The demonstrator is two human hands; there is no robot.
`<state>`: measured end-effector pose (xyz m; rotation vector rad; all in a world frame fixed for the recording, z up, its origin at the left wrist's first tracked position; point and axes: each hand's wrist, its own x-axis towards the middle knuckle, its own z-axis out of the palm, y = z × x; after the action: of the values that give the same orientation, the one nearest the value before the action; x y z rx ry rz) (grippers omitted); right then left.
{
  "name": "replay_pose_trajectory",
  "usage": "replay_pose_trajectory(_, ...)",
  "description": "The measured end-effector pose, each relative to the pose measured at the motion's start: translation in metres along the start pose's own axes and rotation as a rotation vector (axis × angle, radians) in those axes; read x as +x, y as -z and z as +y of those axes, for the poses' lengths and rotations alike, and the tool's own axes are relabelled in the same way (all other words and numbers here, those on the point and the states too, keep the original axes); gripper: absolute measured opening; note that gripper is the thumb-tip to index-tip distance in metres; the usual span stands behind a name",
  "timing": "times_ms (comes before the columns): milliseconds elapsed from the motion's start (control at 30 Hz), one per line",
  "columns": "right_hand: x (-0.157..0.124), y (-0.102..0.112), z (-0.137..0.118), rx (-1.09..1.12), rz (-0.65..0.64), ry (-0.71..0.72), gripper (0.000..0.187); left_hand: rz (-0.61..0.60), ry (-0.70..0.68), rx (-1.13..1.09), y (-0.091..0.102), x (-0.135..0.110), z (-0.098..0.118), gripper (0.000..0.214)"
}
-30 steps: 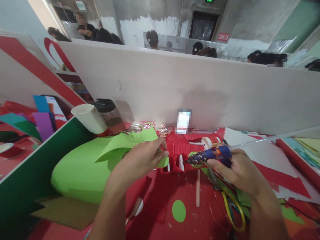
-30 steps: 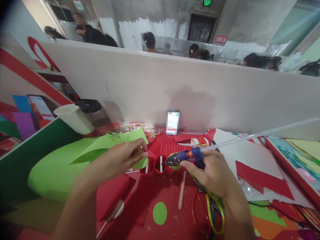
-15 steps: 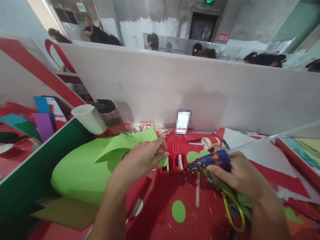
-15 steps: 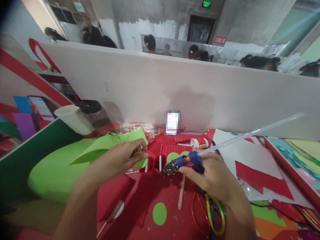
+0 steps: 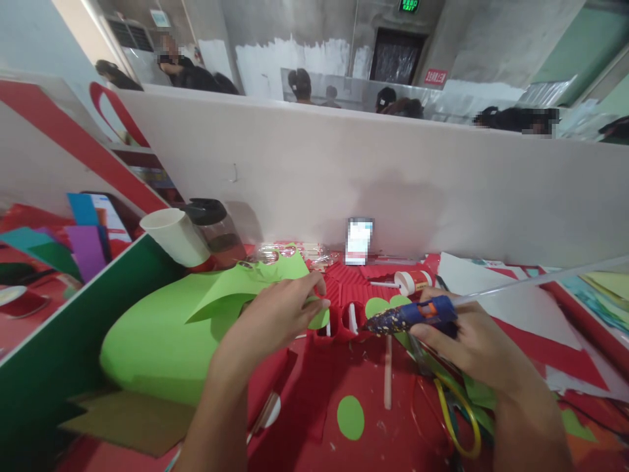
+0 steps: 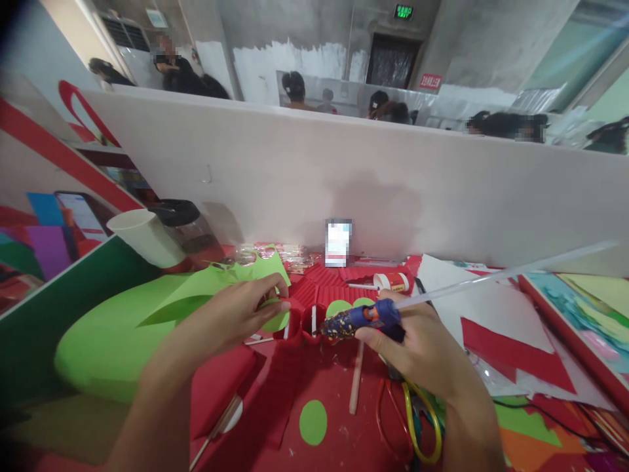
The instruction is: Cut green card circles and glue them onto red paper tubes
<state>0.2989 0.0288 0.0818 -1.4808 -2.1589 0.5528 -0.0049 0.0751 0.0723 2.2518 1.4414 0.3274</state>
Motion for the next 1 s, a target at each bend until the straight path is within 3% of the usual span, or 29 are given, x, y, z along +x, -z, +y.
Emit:
replay_pose_trajectory(167,-0.001,0.0,0.001,0.017,-0.049,-0.034,0.027,-0.003,0.022,-0.026,0.001,0.0,0.003,0.016)
replay_pose_trajectory(400,-0.004,0.0,0.01,0.071,0.001,-0.033,0.027,-0.003,0.011,-0.021,0.001,-0.001,0.003,0.015)
replay_pose_trajectory(533,-0.009,0.0,0.016,0.123,0.096,-0.127,0.037,-0.01,0.027,-0.006,0.0,0.0,0.002,0.014)
replay_pose_trajectory(733,-0.016,0.007,0.018,0.149,-0.104,-0.205,0.038,-0.012,0.045,0.005,0.003,-0.001,0.007,0.014)
replay_pose_trajectory(1000,-0.052,0.011,0.046,0.117,-0.092,-0.29,0.056,-0.011,0.047,0.021,0.003,-0.001,0.008,0.018)
